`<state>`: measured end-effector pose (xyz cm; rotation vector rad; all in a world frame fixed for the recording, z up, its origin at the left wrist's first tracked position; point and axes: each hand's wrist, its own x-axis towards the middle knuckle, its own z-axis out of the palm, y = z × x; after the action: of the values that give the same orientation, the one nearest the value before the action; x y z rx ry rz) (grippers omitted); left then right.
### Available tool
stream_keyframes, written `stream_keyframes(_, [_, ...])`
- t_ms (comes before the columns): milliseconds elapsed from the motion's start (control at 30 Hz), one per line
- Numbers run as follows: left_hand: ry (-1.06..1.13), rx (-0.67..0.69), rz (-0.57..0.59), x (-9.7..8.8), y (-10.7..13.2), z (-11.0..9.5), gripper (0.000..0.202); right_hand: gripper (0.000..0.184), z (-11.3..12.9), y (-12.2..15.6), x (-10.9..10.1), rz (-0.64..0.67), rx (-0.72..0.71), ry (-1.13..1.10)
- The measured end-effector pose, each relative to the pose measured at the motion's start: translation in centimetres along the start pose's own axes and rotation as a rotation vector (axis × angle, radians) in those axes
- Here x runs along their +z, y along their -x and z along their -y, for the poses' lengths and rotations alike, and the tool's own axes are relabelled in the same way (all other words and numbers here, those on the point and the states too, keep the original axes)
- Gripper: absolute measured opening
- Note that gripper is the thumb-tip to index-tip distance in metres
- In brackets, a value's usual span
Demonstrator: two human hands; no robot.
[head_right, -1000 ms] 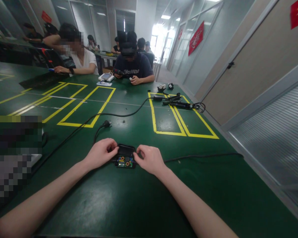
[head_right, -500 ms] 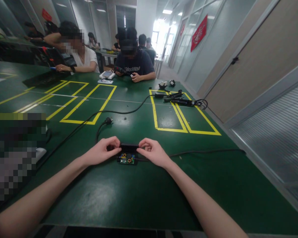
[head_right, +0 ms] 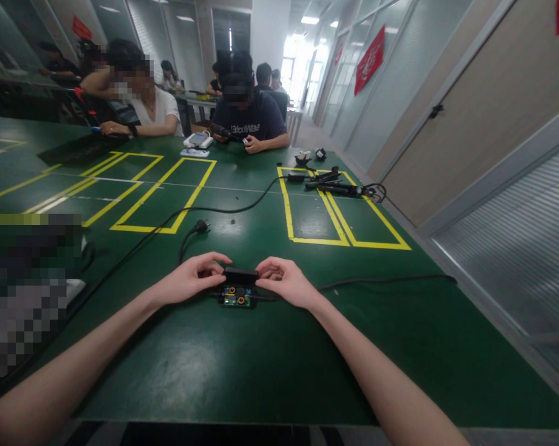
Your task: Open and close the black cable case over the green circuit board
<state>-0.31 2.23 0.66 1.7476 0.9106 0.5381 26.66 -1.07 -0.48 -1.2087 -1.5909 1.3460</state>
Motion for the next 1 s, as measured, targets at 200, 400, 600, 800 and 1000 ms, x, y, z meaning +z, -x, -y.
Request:
stream_keyframes(200, [-0.026,-0.018,0.043,-0.47,0.10,-0.15,0.027,0.038,-0.26,0.05,-0.09,0.035,0.032,-0.057])
stream_keyframes(400, [-0.001,-0.026,0.075,-0.66,0.12,-0.39,0.025,0.041,-0.43,-0.09,-0.27,0.045,0.048,-0.083])
stream_keyframes(600, [0.000,-0.033,0.076,-0.64,-0.01,-0.30,0.025,0.040,-0.34,-0.07,-0.41,0.053,0.078,-0.087])
stream_keyframes(800, [0.008,-0.008,0.102,-0.91,-0.01,-0.41,0.034,0.039,-0.47,-0.05,-0.43,0.069,0.109,-0.094])
stream_keyframes(1000, [-0.006,-0.015,0.087,-0.92,0.06,-0.34,0.049,0.033,-0.40,-0.07,-0.50,0.086,0.089,-0.072])
